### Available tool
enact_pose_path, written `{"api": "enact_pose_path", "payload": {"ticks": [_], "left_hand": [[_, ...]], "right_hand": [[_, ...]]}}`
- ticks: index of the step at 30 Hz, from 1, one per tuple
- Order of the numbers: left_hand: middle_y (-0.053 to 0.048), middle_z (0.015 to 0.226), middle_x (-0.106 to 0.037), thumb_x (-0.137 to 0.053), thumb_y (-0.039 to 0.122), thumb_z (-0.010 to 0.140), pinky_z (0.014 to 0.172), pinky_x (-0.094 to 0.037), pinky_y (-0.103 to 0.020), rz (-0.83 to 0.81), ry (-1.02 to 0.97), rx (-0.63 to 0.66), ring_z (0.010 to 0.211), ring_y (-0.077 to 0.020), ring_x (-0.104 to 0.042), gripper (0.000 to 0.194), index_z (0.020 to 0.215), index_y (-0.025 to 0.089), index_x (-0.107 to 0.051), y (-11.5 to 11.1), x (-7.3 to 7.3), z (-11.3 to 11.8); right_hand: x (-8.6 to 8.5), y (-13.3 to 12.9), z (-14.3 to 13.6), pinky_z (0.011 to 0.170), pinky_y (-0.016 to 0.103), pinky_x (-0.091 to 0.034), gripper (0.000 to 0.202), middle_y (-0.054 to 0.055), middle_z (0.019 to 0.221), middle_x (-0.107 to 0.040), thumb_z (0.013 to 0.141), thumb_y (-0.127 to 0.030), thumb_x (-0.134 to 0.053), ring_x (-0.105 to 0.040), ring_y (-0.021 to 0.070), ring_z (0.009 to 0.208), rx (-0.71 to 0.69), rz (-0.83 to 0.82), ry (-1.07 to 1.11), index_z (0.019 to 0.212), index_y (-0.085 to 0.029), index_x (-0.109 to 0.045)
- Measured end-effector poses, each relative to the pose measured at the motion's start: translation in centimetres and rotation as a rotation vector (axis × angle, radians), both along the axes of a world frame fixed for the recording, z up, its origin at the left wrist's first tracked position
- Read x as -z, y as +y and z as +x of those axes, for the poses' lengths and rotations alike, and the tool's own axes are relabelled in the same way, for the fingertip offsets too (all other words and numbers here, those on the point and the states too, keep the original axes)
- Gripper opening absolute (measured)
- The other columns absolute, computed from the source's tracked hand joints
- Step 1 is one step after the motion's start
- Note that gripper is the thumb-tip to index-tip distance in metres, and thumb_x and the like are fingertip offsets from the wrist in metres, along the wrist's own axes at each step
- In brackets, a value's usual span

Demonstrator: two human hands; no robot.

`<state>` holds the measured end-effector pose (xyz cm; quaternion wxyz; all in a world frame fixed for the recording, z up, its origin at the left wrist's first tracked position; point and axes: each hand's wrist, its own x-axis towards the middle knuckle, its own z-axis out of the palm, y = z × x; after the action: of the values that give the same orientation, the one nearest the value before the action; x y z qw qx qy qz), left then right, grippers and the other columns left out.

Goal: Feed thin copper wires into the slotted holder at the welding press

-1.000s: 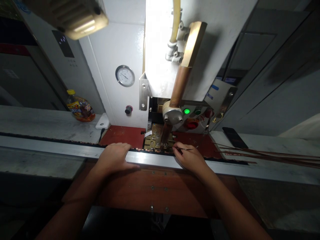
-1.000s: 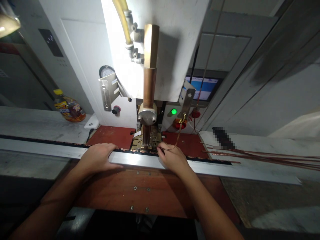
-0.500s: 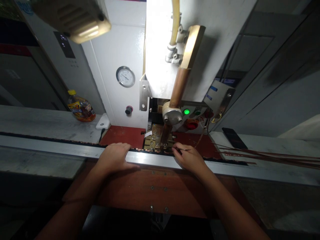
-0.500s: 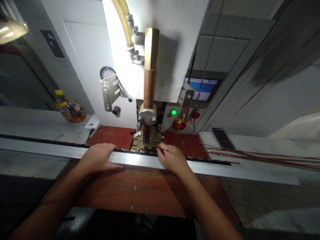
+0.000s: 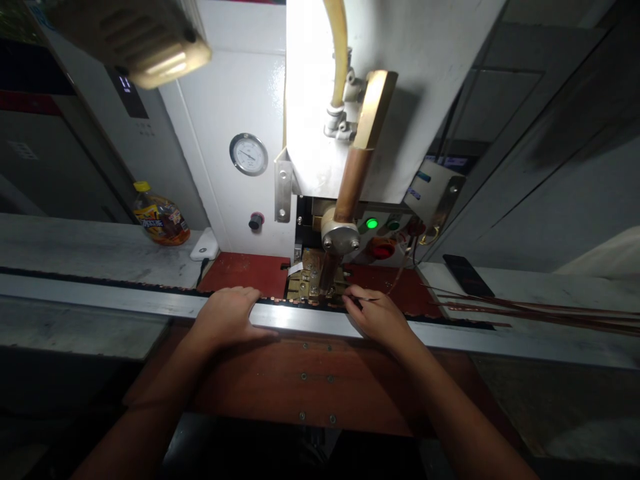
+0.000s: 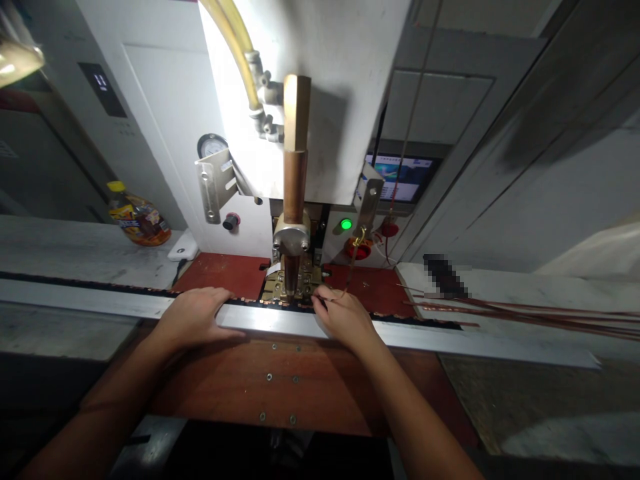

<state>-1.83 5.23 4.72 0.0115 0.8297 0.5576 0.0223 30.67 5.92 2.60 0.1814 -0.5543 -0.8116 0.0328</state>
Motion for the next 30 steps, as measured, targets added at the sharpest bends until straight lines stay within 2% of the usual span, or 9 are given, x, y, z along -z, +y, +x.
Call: {"api": "enact_pose_path", "payload": {"ticks": [7,17,30], "left_hand": [[-0.013,0.109,-0.075,-0.064,0.085,0.069,0.087,-0.052,-0.044,-0.015,0.004,-0.004,0.101,-0.0363,-0.07,0.078,0.109,0.018,-0.07,0.13,0.01,0.01],[-0.013,0.11,-0.075,-0.065,0.082,0.069,0.088,-0.051,-0.043,-0.027,0.02,-0.026,0.102,-0.0356,-0.07,0.074,0.108,0.02,-0.07,-0.04,-0.28,0.32],[-0.012,0.104,-0.075,-0.068,0.08,0.069,0.084,-0.05,-0.042,0.038,-0.021,0.003,0.098,-0.0354,-0.07,0.069,0.105,0.02,-0.07,-0.33,0.19,0.05]], "right_hand": [[-0.43,-0.09,-0.06,0.072,0.027,-0.043,0.023,0.005,0.086,-0.075,0.1,-0.031,-0.046,-0.071,0.0205,0.081,0.004,-0.028,-0.021,0.095,-0.024,-0.067],[-0.65,-0.22,-0.13,0.073,0.027,-0.044,0.023,0.005,0.088,-0.076,0.1,-0.032,-0.046,-0.072,0.0211,0.083,0.019,-0.038,-0.018,0.098,-0.024,-0.067],[-0.07,-0.57,0.02,0.067,0.027,-0.042,0.023,0.004,0.083,-0.077,0.099,-0.031,-0.046,-0.071,0.0207,0.075,0.01,0.063,-0.012,0.095,-0.025,-0.068]]}}
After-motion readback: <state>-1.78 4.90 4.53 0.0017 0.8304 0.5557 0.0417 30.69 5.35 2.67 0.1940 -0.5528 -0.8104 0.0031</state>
